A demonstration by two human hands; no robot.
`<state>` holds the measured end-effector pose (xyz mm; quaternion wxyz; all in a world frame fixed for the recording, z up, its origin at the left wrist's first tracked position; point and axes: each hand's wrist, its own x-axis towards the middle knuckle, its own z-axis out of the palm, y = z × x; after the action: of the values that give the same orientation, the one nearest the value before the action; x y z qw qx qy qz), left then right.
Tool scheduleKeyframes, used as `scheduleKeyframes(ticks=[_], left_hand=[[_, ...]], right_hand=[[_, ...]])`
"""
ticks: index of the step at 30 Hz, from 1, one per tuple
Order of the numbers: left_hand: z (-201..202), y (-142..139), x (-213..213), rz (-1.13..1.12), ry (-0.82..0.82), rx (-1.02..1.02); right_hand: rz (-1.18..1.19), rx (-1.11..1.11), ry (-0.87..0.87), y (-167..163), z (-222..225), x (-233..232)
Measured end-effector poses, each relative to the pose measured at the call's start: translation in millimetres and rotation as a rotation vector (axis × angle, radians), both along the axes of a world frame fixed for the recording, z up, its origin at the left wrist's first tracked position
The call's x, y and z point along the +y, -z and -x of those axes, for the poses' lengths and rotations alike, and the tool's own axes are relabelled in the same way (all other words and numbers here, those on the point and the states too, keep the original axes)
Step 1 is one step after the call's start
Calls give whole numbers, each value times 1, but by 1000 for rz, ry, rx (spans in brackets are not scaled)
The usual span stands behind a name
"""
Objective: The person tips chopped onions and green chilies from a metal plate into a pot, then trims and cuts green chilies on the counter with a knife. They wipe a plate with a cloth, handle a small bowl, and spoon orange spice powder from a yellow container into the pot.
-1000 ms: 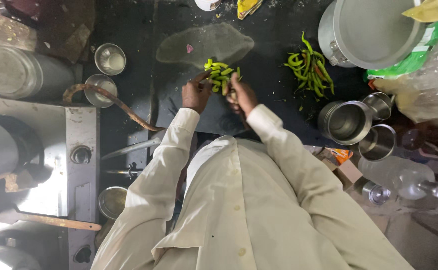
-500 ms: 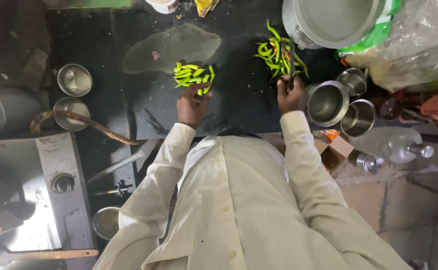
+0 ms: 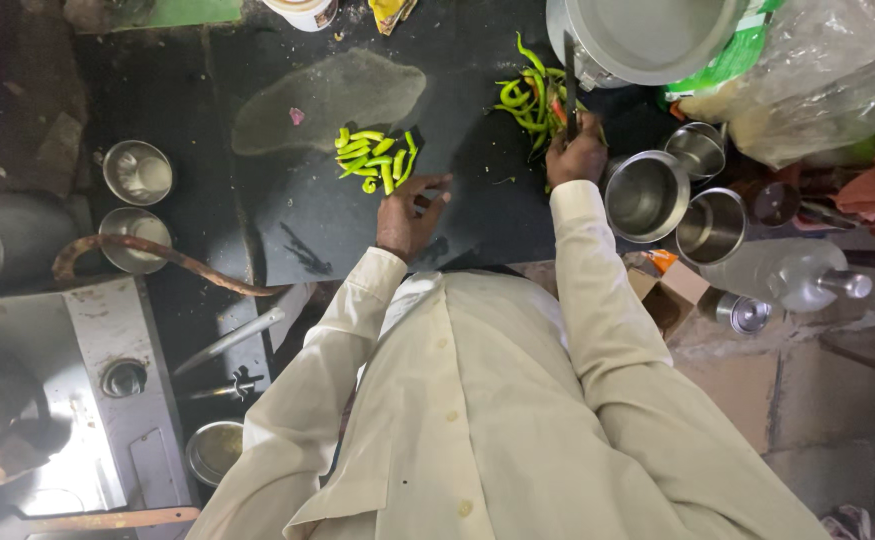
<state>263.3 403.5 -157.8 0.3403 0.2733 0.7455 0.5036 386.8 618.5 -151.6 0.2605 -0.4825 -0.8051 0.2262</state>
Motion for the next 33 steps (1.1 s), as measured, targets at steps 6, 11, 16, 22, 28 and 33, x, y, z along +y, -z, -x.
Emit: scheduleKeyframes(ticks=[6,11,16,22,28,33], left_hand=[[0,2,-2,-7,-32,-88],[2,-1,16,-244,-8,-232],[2,-4,50,-343,132,-284],[2,-6,60,-454,169,-601],[1,-14,60,-532,-38,-896],[0,-9,57,-499,89,-697]], right_hand=[[62,37,33,-1,-2,-7],[420,437,-81,-10,-13,-32],[1067,360,-152,-28,-18,-47],[1278,509,-229,-25,-28,-48],[1166,672,-121,-15,-38,-62],[1021,586,-129,-13,-43,-64]])
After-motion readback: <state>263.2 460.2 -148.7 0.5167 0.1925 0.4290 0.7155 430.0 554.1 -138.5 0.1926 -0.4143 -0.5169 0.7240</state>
